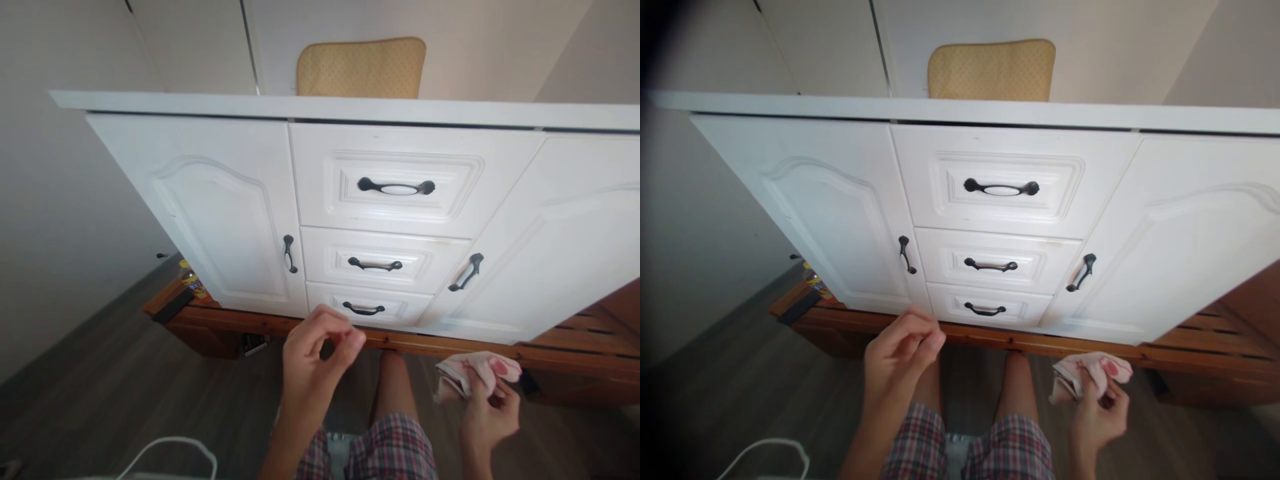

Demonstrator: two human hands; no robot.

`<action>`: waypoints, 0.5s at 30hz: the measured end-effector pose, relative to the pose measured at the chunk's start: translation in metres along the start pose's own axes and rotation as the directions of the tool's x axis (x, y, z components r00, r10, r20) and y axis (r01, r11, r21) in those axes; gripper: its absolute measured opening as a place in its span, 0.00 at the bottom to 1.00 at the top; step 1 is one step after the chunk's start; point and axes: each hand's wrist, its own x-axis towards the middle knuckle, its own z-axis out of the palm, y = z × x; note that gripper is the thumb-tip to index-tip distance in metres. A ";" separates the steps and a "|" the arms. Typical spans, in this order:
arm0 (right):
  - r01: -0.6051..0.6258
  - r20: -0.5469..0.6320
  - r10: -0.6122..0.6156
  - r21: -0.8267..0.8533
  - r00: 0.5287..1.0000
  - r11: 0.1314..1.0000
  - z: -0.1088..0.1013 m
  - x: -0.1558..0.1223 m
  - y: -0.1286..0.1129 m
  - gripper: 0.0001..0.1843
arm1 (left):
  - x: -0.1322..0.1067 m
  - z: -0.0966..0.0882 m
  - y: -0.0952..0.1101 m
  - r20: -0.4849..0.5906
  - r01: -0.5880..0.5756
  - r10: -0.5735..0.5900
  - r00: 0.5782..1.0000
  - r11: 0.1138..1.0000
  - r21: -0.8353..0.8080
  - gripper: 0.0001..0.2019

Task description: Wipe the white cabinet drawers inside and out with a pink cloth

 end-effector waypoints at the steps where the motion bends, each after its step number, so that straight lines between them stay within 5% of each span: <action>1: -0.013 0.000 0.013 -0.003 1.000 1.000 -0.002 -0.002 -0.001 0.30 | 0.013 0.005 -0.015 0.011 -0.019 0.019 1.000 0.999 0.040 0.12; 8: -0.039 0.071 0.039 -0.010 0.997 0.999 -0.015 -0.013 -0.002 0.30 | 0.065 0.039 -0.107 0.152 -0.175 0.128 0.980 0.921 0.348 0.08; 12: -0.034 0.088 0.031 0.029 0.996 0.999 -0.022 -0.007 -0.002 0.32 | 0.067 0.051 -0.127 0.244 -0.155 0.028 0.969 0.840 0.521 0.05; 15: -0.010 0.044 0.007 0.068 0.999 0.998 -0.027 0.001 -0.017 0.33 | 0.063 0.057 -0.133 0.274 -0.167 -0.007 0.962 0.775 0.609 0.14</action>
